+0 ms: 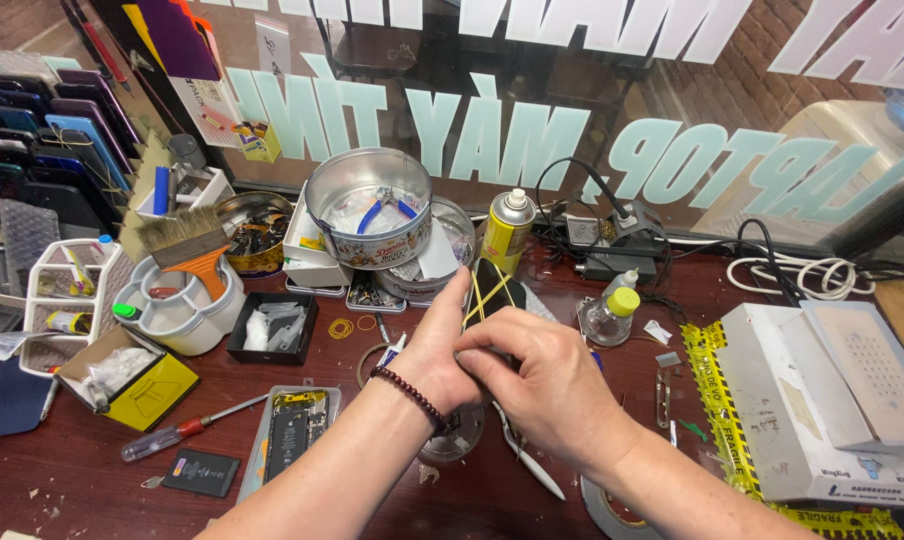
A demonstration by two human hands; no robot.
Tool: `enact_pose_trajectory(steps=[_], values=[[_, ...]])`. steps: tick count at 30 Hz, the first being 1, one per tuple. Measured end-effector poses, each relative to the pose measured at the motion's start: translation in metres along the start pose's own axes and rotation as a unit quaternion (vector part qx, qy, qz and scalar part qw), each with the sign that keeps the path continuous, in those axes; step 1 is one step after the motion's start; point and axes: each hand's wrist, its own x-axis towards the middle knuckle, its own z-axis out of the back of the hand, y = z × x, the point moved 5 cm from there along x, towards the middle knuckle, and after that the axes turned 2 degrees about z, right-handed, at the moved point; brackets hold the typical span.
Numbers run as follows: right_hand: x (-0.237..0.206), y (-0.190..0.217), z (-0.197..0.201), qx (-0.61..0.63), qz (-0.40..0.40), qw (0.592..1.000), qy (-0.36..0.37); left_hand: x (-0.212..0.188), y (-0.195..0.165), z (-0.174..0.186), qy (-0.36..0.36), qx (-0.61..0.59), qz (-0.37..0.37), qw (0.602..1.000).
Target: The person holds a smartphone, wipes its screen with a tissue, then stretches yellow rubber bands across the back of the phone in a crisscross pattern, adding more bands one at a time to secure the screen assembly.
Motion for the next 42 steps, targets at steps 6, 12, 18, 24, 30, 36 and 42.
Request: enact_pose_trajectory(steps=[6, 12, 18, 24, 30, 36, 42], values=[[-0.006, 0.014, 0.001, -0.057, 0.097, 0.993, -0.038, 0.014, -0.015, 0.02, -0.044, -0.068, -0.098, 0.992], [-0.005, 0.013, 0.002, -0.124, 0.125, 0.984, -0.039, 0.018, -0.013, 0.029, -0.082, -0.139, -0.118, 0.98], [-0.008, 0.015, 0.004, -0.108, 0.143, 0.983, -0.042, 0.018, -0.005, 0.03, -0.109, -0.142, -0.101, 0.979], [-0.005, 0.001, 0.027, -0.113, 0.065, 0.988, -0.082, 0.005, -0.015, 0.015, -0.02, -0.178, -0.126, 0.976], [-0.013, 0.004, 0.021, -0.081, 0.102, 0.988, -0.082, -0.002, -0.018, 0.002, -0.009, -0.152, -0.149, 0.977], [-0.012, -0.006, 0.025, -0.077, 0.03, 0.993, -0.079, -0.005, -0.02, 0.003, 0.024, -0.171, -0.153, 0.973], [-0.008, -0.022, 0.027, -0.009, -0.043, 0.997, -0.059, -0.013, -0.016, -0.005, 0.035, -0.139, -0.144, 0.979]])
